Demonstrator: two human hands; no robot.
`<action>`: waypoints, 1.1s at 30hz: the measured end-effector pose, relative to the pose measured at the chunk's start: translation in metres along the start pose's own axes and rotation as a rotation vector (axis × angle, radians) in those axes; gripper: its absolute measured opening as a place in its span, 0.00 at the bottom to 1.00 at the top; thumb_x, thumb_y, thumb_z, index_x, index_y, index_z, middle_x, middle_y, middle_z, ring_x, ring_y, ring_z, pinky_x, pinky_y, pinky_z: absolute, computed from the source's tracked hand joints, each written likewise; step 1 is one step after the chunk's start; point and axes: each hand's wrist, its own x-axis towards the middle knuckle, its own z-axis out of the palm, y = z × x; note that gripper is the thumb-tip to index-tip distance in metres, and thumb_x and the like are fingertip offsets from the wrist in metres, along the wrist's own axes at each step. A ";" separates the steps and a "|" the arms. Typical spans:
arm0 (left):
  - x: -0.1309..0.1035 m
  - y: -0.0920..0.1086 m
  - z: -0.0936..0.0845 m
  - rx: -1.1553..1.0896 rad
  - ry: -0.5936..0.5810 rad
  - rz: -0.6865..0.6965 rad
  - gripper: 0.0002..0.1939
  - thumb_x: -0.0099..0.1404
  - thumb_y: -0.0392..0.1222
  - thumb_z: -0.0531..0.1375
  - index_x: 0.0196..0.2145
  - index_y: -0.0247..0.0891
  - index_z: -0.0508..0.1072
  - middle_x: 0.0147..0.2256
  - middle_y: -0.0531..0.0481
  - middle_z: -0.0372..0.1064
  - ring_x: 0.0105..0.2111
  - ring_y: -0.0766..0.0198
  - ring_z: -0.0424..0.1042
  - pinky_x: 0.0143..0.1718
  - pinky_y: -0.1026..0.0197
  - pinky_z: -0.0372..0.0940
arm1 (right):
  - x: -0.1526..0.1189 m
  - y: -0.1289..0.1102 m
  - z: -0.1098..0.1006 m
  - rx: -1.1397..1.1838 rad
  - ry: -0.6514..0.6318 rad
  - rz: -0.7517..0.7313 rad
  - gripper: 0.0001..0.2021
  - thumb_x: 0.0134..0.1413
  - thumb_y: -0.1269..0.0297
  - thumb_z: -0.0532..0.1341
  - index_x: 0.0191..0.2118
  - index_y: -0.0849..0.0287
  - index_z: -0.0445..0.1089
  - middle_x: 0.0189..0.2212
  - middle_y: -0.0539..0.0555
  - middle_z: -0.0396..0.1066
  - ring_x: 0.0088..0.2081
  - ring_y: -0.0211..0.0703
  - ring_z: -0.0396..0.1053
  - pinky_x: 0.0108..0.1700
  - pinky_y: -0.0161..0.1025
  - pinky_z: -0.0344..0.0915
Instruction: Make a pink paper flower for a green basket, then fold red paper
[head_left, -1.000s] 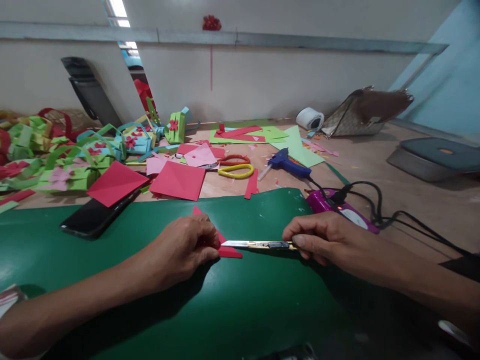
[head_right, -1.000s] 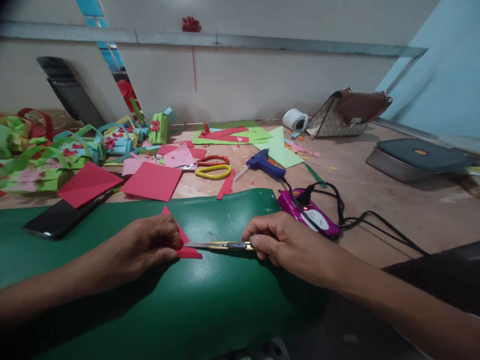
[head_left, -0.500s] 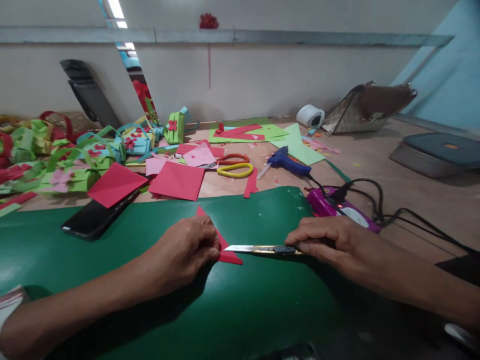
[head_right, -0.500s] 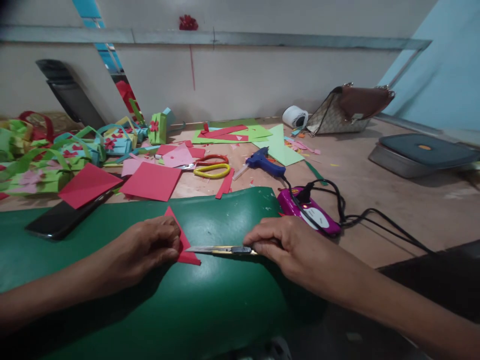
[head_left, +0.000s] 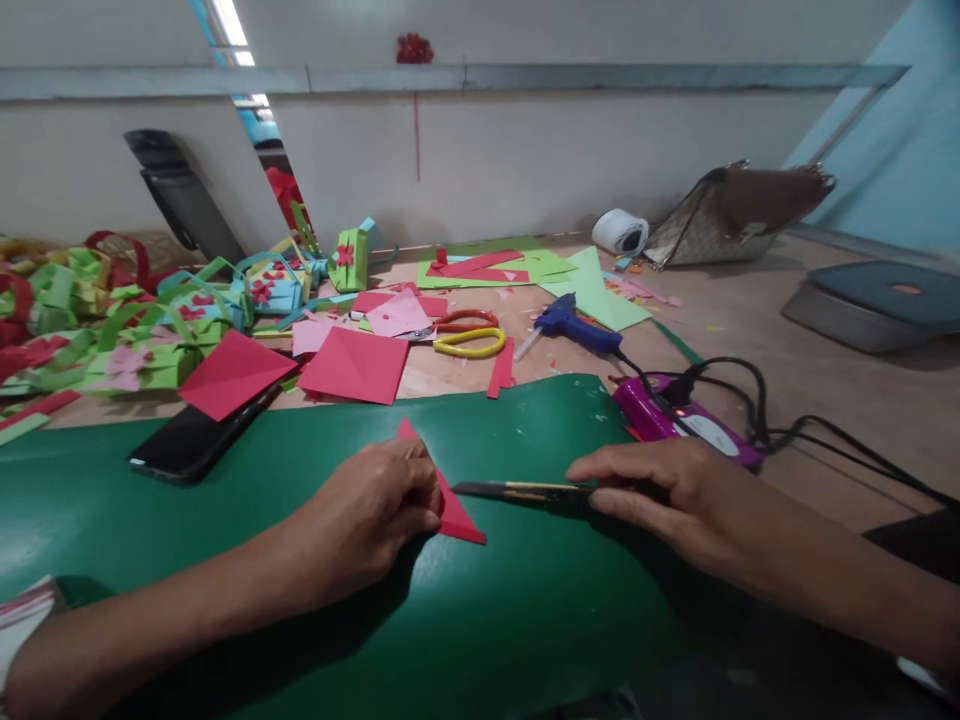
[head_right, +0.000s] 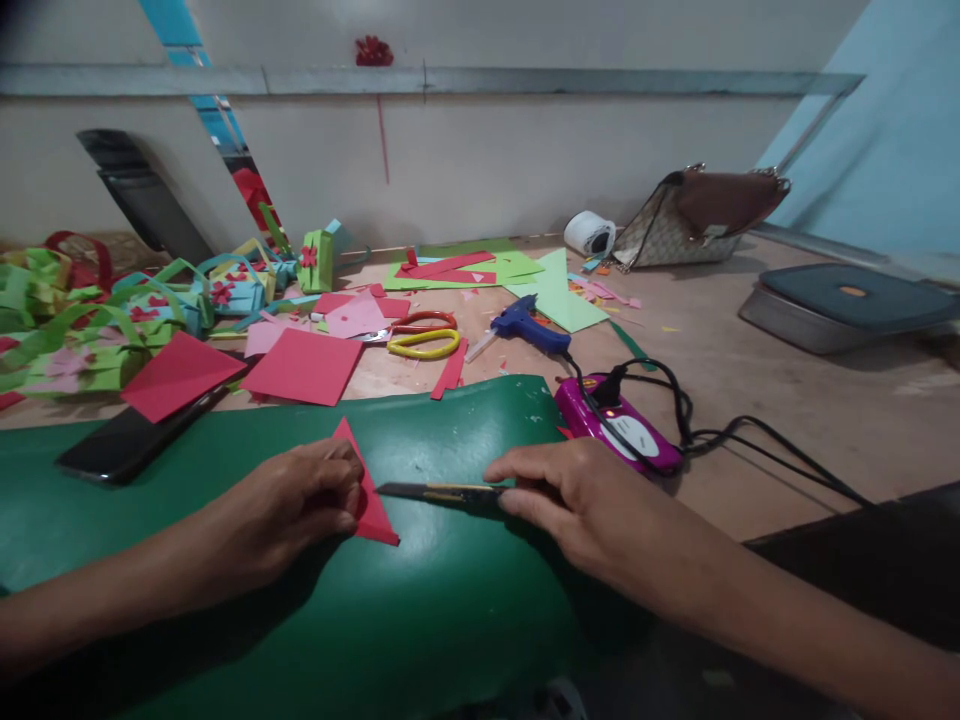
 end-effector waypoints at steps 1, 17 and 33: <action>0.000 0.001 0.000 -0.001 0.003 -0.007 0.08 0.62 0.31 0.54 0.25 0.36 0.65 0.30 0.51 0.64 0.31 0.64 0.62 0.32 0.62 0.54 | 0.001 0.000 0.000 0.004 -0.006 -0.010 0.09 0.57 0.66 0.58 0.38 0.54 0.76 0.32 0.51 0.76 0.33 0.41 0.72 0.34 0.34 0.65; 0.013 -0.011 -0.001 0.079 0.131 -0.144 0.08 0.63 0.34 0.53 0.26 0.37 0.65 0.30 0.49 0.64 0.31 0.61 0.61 0.32 0.60 0.53 | 0.006 0.023 0.010 -0.590 0.125 -0.333 0.14 0.65 0.63 0.50 0.33 0.59 0.71 0.24 0.51 0.62 0.25 0.40 0.61 0.25 0.37 0.49; 0.012 -0.009 -0.003 0.094 0.127 -0.159 0.07 0.63 0.34 0.53 0.26 0.37 0.65 0.30 0.49 0.64 0.31 0.62 0.62 0.31 0.61 0.53 | 0.012 0.011 -0.002 -0.112 -0.061 -0.175 0.09 0.60 0.62 0.59 0.43 0.54 0.74 0.26 0.49 0.67 0.27 0.37 0.66 0.29 0.33 0.59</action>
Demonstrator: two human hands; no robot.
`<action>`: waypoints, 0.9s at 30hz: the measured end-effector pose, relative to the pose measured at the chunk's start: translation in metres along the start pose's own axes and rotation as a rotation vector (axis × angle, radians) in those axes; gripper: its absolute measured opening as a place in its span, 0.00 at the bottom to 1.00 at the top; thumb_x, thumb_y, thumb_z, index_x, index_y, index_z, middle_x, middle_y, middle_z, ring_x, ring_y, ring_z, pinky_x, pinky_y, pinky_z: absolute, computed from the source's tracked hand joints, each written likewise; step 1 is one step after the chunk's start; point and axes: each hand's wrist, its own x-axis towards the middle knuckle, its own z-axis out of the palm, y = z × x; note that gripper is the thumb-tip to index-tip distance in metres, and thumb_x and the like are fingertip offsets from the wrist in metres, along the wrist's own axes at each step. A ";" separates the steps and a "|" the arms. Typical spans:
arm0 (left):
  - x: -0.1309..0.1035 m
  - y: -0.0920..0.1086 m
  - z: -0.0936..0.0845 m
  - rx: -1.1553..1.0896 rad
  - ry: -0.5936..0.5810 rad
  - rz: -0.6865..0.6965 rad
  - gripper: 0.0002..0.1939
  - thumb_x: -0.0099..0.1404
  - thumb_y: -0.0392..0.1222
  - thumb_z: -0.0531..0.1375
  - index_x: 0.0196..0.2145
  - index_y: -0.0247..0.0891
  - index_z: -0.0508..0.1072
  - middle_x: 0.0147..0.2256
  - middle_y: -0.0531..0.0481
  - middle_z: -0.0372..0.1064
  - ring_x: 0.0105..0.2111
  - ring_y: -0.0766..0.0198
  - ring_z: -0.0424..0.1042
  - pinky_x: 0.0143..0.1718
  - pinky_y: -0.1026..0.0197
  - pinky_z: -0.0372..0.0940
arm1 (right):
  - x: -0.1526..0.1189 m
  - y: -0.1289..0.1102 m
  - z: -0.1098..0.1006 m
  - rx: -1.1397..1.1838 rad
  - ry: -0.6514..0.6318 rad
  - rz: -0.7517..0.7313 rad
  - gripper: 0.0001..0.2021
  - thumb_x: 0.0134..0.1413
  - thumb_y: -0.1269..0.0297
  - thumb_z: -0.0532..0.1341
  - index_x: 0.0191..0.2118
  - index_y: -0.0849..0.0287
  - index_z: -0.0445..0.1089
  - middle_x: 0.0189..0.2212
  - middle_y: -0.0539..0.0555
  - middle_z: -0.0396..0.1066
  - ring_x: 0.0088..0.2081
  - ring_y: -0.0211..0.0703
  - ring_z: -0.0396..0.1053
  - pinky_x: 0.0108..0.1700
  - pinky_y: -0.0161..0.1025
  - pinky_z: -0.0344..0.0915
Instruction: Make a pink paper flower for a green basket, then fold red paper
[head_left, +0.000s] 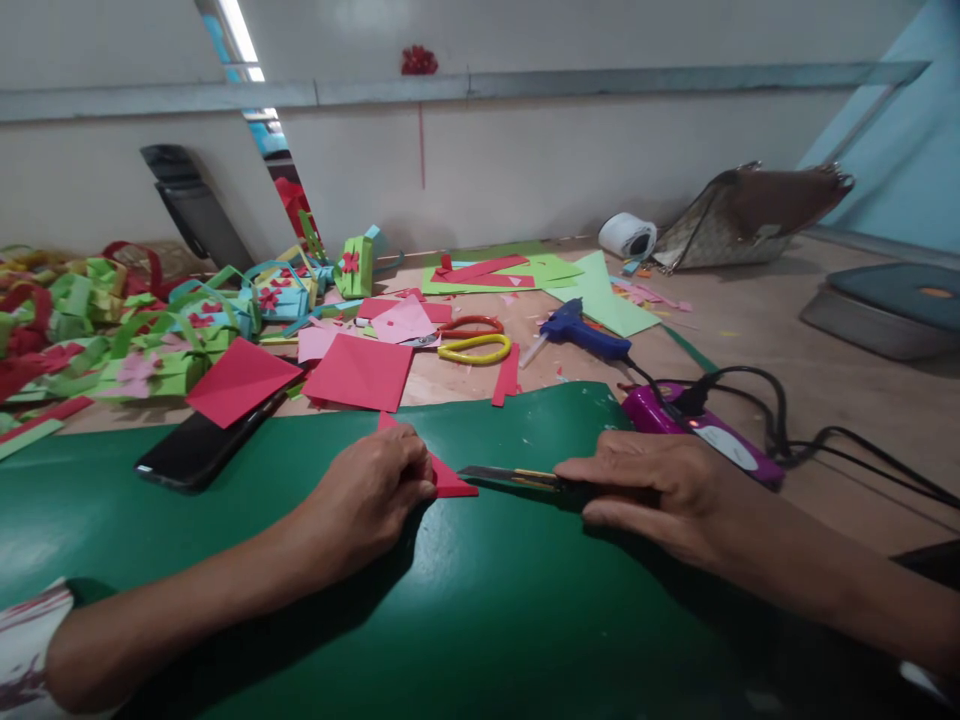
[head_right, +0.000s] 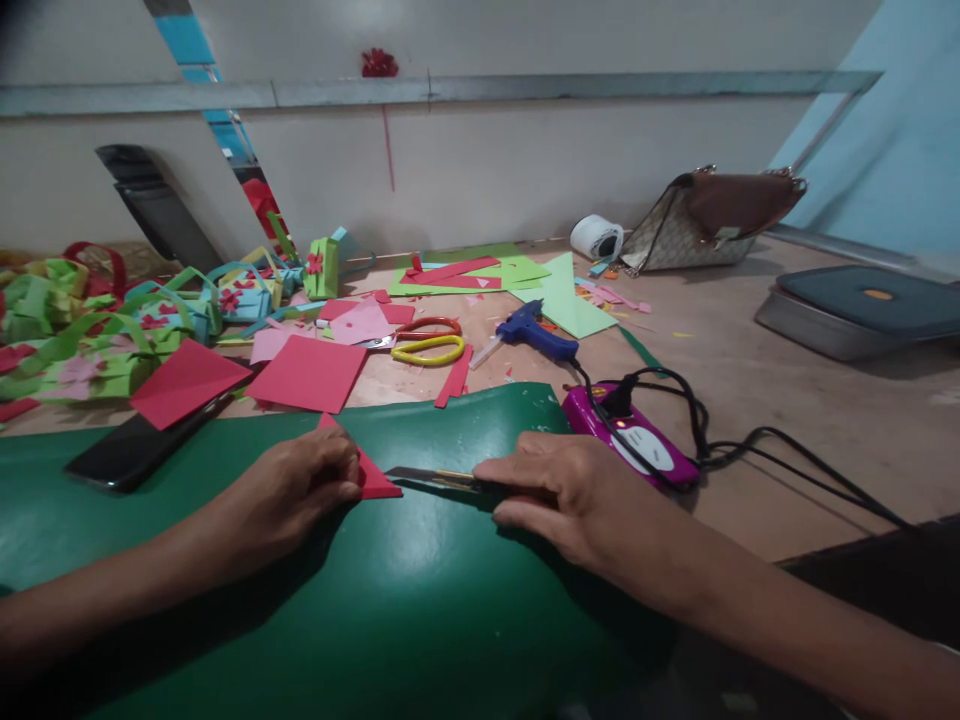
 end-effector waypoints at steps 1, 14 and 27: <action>0.000 0.000 0.000 -0.003 -0.003 0.003 0.08 0.63 0.33 0.53 0.26 0.37 0.65 0.30 0.49 0.64 0.30 0.62 0.62 0.31 0.61 0.53 | 0.000 0.000 0.000 -0.007 0.024 -0.016 0.10 0.61 0.63 0.58 0.44 0.55 0.73 0.26 0.49 0.68 0.27 0.38 0.66 0.30 0.33 0.59; -0.002 0.002 0.000 -0.021 -0.018 -0.021 0.07 0.64 0.33 0.53 0.27 0.36 0.65 0.30 0.50 0.63 0.30 0.62 0.61 0.31 0.60 0.53 | 0.008 0.000 0.005 -0.165 0.033 -0.120 0.12 0.64 0.65 0.52 0.42 0.61 0.73 0.25 0.52 0.65 0.27 0.40 0.64 0.29 0.34 0.56; 0.001 0.005 -0.003 0.043 -0.013 0.027 0.08 0.64 0.32 0.53 0.26 0.36 0.65 0.31 0.49 0.65 0.31 0.63 0.62 0.32 0.61 0.55 | 0.000 0.000 0.009 -0.277 -0.013 -0.120 0.14 0.65 0.68 0.48 0.37 0.58 0.72 0.26 0.51 0.60 0.24 0.37 0.57 0.26 0.35 0.50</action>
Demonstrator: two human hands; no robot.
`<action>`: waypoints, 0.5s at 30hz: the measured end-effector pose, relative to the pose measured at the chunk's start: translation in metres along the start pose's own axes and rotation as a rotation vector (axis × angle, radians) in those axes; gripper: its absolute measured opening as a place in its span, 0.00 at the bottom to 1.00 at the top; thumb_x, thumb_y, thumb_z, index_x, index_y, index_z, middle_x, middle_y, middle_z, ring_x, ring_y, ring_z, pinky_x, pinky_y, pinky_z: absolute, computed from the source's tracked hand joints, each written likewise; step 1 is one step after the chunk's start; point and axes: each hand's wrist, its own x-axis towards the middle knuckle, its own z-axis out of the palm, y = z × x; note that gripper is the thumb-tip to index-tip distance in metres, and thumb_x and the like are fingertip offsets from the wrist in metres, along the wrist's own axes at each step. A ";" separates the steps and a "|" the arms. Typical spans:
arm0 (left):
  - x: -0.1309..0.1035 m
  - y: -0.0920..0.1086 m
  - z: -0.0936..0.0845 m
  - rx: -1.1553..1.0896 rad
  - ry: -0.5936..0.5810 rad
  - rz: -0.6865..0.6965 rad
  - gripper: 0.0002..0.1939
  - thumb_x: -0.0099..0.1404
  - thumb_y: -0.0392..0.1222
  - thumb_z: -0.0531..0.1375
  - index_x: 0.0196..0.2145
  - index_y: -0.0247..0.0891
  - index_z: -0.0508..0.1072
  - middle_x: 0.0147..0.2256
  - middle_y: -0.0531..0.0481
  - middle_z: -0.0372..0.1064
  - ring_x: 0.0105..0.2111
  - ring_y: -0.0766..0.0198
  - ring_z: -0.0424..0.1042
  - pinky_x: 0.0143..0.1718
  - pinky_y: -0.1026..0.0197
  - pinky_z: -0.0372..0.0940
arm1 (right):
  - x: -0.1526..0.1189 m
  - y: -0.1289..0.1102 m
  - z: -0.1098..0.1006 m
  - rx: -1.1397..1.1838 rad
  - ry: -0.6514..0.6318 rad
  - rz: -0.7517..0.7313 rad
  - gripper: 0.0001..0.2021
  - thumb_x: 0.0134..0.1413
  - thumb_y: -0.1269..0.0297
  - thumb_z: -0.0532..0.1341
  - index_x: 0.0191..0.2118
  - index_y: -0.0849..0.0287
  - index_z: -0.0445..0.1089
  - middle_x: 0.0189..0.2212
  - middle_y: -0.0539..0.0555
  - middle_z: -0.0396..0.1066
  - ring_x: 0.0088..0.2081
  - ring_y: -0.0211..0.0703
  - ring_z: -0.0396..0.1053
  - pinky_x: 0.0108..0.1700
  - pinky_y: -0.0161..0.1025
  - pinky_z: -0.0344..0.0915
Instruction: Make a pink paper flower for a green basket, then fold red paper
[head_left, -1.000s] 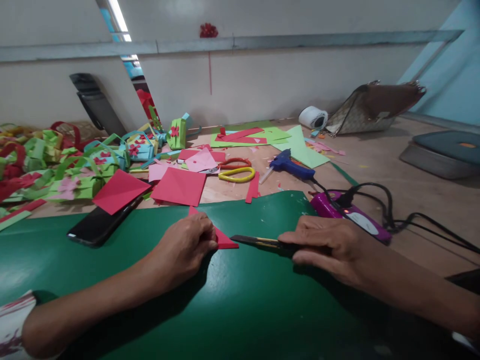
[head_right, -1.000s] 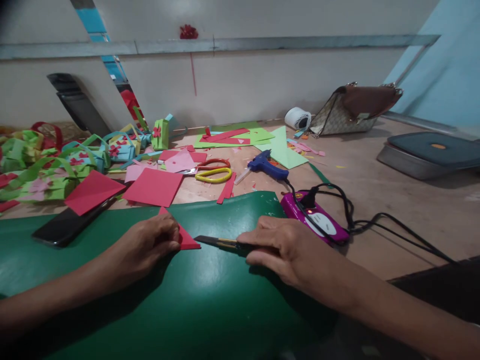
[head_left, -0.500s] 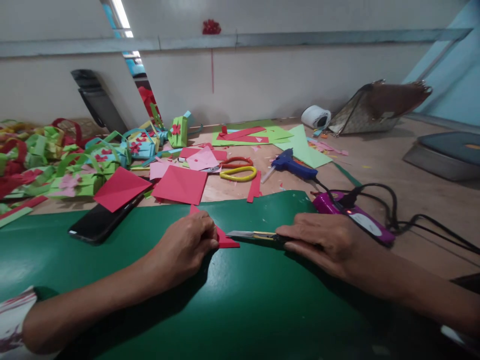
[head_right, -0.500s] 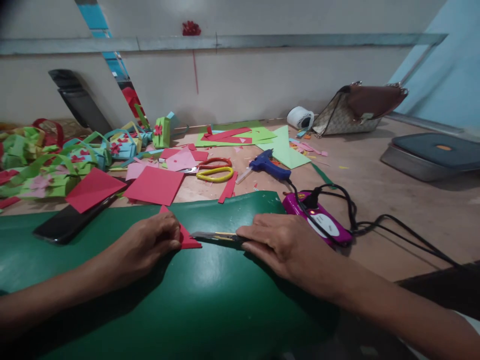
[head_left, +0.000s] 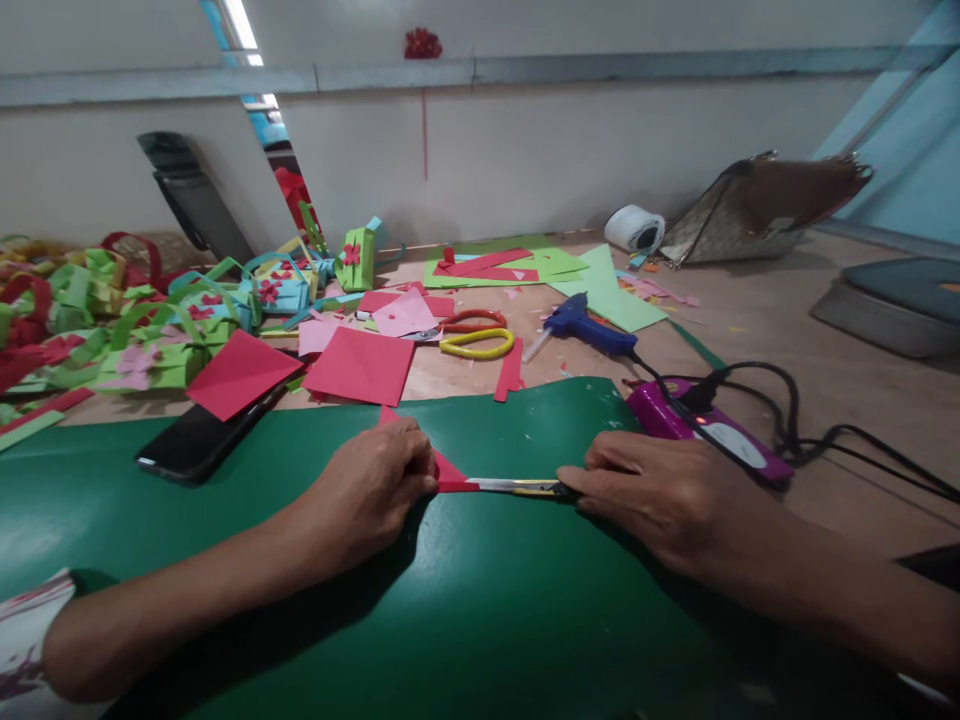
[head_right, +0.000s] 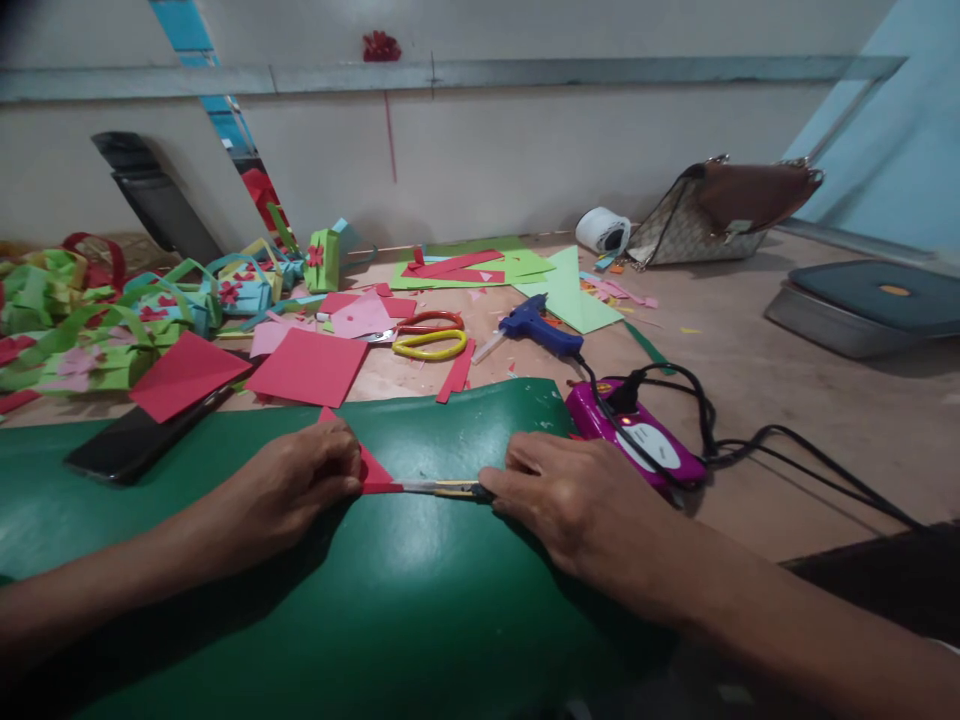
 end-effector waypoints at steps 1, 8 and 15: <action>0.000 0.001 -0.001 0.006 -0.009 -0.005 0.07 0.63 0.33 0.53 0.27 0.36 0.66 0.31 0.49 0.66 0.31 0.63 0.63 0.31 0.62 0.55 | 0.000 -0.001 0.000 -0.007 -0.003 -0.006 0.14 0.65 0.69 0.48 0.37 0.59 0.72 0.26 0.51 0.60 0.24 0.37 0.57 0.26 0.35 0.50; 0.008 0.004 -0.002 -0.028 -0.053 0.025 0.05 0.63 0.34 0.56 0.32 0.37 0.73 0.33 0.50 0.67 0.31 0.64 0.64 0.31 0.62 0.55 | 0.003 -0.002 0.000 -0.015 -0.005 -0.024 0.13 0.65 0.69 0.49 0.35 0.59 0.71 0.25 0.50 0.59 0.24 0.36 0.56 0.25 0.35 0.47; 0.011 0.008 -0.001 0.006 -0.057 0.021 0.08 0.63 0.33 0.54 0.26 0.35 0.68 0.31 0.49 0.65 0.29 0.65 0.63 0.30 0.63 0.57 | -0.001 -0.002 0.001 -0.057 0.002 -0.057 0.13 0.64 0.73 0.48 0.36 0.60 0.70 0.25 0.50 0.59 0.23 0.37 0.56 0.25 0.36 0.46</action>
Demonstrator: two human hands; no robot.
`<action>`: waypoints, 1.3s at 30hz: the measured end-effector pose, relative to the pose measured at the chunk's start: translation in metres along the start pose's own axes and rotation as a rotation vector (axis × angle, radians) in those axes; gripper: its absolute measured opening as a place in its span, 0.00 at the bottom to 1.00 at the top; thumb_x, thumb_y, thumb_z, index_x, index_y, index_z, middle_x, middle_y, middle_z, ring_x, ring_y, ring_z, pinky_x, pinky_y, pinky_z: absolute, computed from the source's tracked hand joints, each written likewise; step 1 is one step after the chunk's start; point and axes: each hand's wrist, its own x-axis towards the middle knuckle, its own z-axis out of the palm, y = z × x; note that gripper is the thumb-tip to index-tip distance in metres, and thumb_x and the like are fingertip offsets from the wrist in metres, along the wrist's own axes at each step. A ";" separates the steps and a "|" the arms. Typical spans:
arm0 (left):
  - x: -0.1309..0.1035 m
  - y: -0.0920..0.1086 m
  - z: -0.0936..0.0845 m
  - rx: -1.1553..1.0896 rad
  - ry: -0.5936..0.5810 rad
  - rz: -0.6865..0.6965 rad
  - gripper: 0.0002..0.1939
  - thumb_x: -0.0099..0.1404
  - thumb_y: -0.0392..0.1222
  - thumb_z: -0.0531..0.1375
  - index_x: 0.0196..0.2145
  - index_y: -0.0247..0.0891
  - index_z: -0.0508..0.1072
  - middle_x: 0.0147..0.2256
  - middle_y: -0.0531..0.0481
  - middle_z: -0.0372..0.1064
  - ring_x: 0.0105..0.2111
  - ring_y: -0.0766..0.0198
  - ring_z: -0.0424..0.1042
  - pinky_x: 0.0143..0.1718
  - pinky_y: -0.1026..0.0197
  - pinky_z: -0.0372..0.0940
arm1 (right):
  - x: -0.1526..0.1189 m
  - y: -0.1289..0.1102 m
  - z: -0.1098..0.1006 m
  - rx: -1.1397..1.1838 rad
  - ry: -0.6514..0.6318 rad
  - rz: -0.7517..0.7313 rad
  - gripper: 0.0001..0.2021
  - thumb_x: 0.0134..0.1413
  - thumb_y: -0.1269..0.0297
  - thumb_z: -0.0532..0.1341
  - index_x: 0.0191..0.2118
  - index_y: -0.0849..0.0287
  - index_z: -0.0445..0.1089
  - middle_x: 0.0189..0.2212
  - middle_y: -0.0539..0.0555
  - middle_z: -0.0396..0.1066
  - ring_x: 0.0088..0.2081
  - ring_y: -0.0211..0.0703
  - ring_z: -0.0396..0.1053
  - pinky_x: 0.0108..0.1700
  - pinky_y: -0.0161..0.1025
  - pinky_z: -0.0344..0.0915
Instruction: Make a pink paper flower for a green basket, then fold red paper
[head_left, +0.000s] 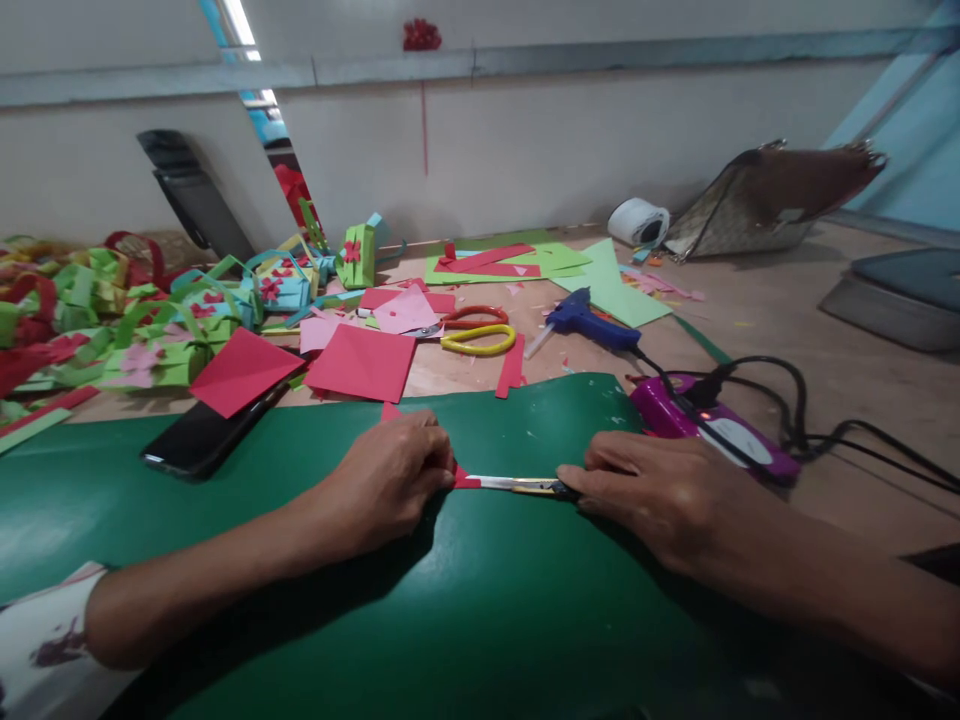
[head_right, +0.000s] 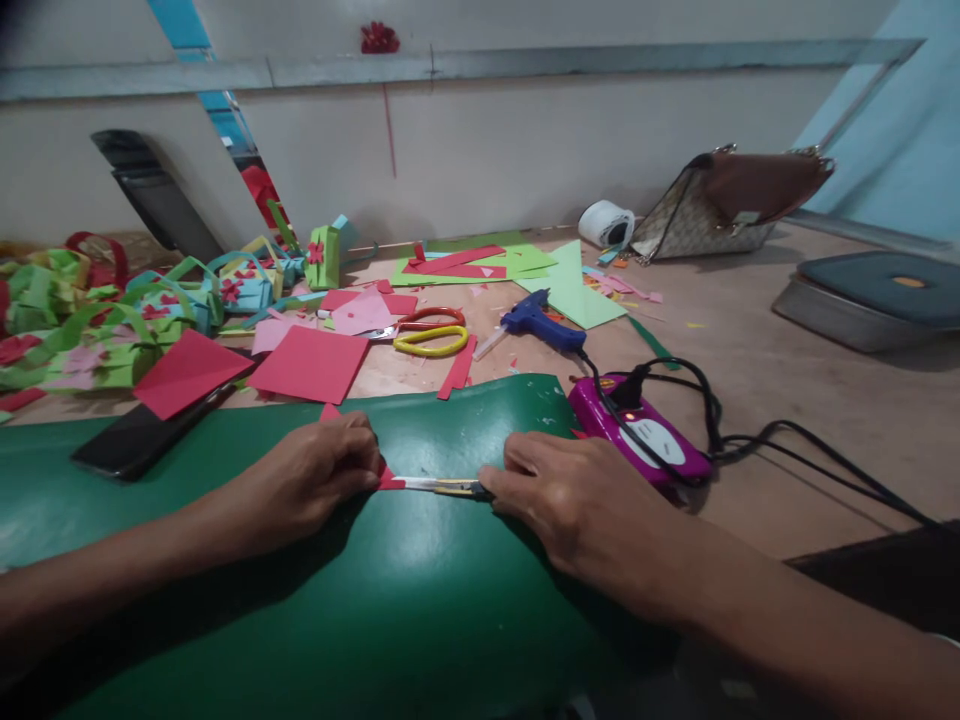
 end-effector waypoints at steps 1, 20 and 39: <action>0.000 0.000 0.000 0.003 -0.002 -0.002 0.08 0.62 0.32 0.54 0.26 0.35 0.68 0.31 0.49 0.64 0.29 0.65 0.63 0.30 0.63 0.56 | -0.002 0.000 0.000 0.000 0.008 -0.005 0.13 0.64 0.73 0.48 0.37 0.60 0.70 0.25 0.51 0.60 0.24 0.37 0.57 0.26 0.37 0.46; 0.000 -0.001 0.002 -0.035 0.004 -0.009 0.08 0.63 0.32 0.55 0.26 0.35 0.66 0.31 0.50 0.63 0.28 0.66 0.62 0.31 0.63 0.55 | -0.011 -0.009 0.005 0.022 -0.049 0.000 0.12 0.56 0.79 0.50 0.40 0.59 0.67 0.27 0.52 0.60 0.26 0.40 0.58 0.27 0.38 0.46; 0.000 -0.002 0.003 -0.060 0.020 -0.018 0.08 0.62 0.31 0.57 0.25 0.35 0.67 0.29 0.52 0.62 0.28 0.66 0.61 0.30 0.63 0.54 | -0.002 -0.024 0.006 0.033 -0.028 0.019 0.12 0.59 0.77 0.49 0.39 0.58 0.67 0.26 0.51 0.61 0.24 0.38 0.57 0.26 0.39 0.44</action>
